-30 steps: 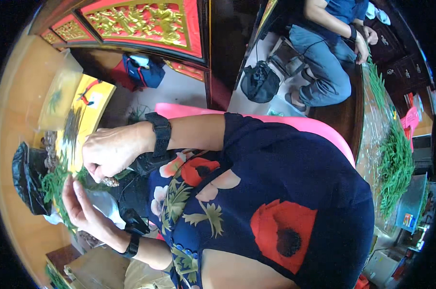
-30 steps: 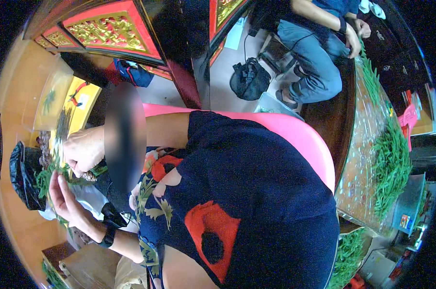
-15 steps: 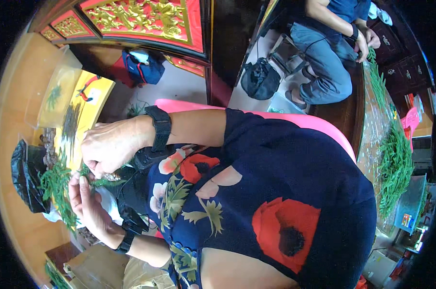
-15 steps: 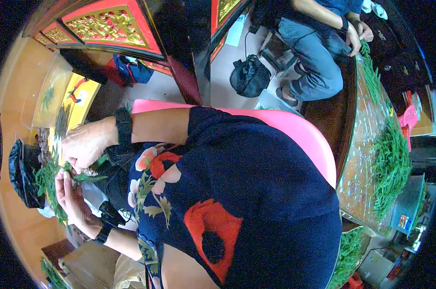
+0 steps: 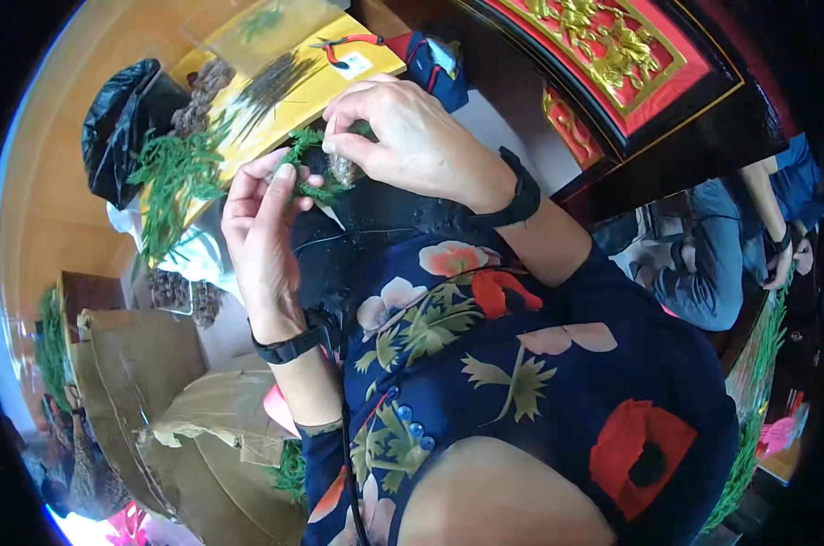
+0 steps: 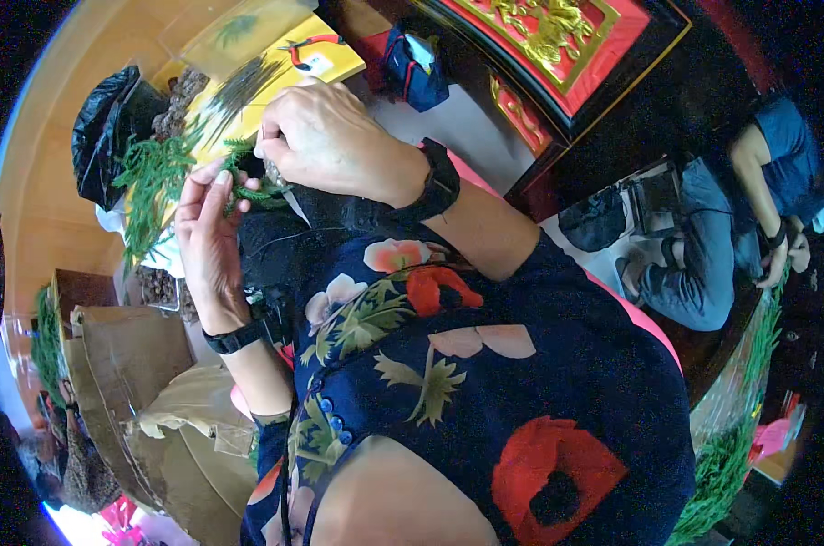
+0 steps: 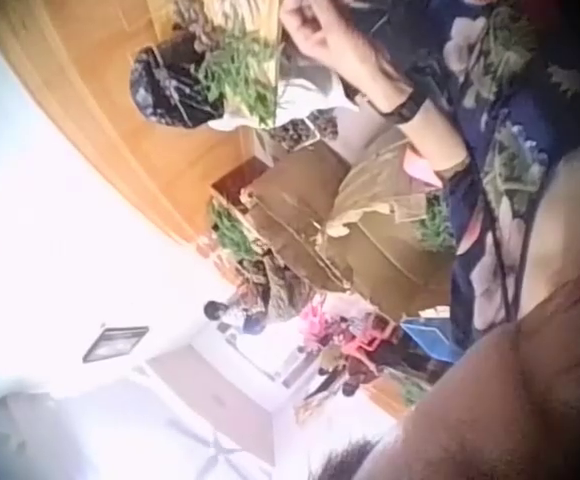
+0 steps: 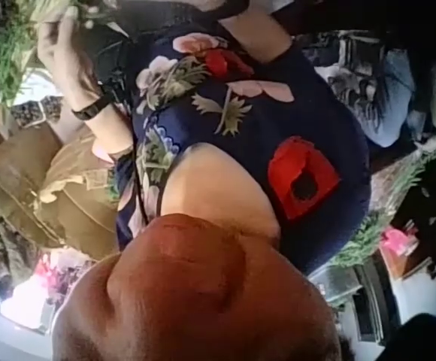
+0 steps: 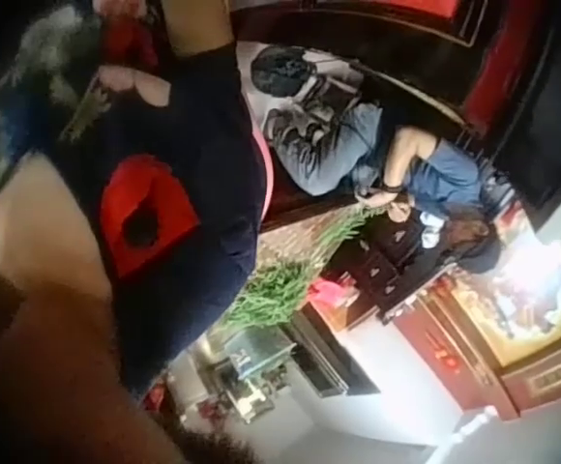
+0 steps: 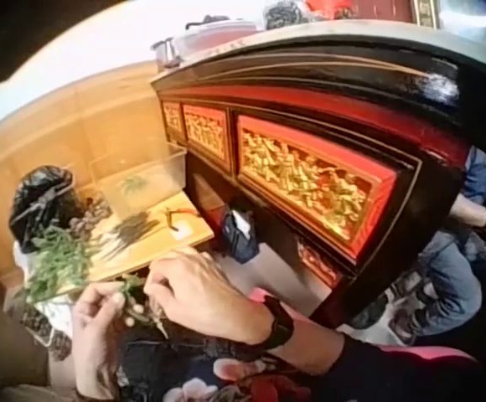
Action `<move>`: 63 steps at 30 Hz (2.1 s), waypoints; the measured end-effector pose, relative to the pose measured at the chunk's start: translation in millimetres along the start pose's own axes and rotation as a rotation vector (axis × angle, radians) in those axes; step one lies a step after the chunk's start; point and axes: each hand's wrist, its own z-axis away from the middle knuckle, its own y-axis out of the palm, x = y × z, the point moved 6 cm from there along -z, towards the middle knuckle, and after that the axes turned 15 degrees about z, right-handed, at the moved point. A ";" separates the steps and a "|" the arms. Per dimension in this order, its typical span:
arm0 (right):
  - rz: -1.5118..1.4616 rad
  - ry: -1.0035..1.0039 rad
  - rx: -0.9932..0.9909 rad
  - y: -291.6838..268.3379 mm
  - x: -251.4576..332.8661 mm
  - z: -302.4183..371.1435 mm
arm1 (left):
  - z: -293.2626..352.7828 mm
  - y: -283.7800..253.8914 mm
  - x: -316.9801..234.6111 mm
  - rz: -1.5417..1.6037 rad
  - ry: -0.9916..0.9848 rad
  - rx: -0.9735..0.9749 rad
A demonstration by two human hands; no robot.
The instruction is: Trimming and attaching artificial green foliage to create decorative plant stems.
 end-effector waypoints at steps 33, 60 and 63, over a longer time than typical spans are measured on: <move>0.190 -0.051 -0.417 -0.4 26.8 7.7 | 7.5 8.8 15.5 0.341 -0.085 -0.140; 0.057 -0.176 -0.376 -4.1 45.5 8.0 | -2.2 -8.6 11.7 0.438 -0.067 -0.044; 0.046 -0.179 -0.372 -6.1 45.2 8.0 | -1.3 -5.7 9.5 0.451 -0.043 -0.033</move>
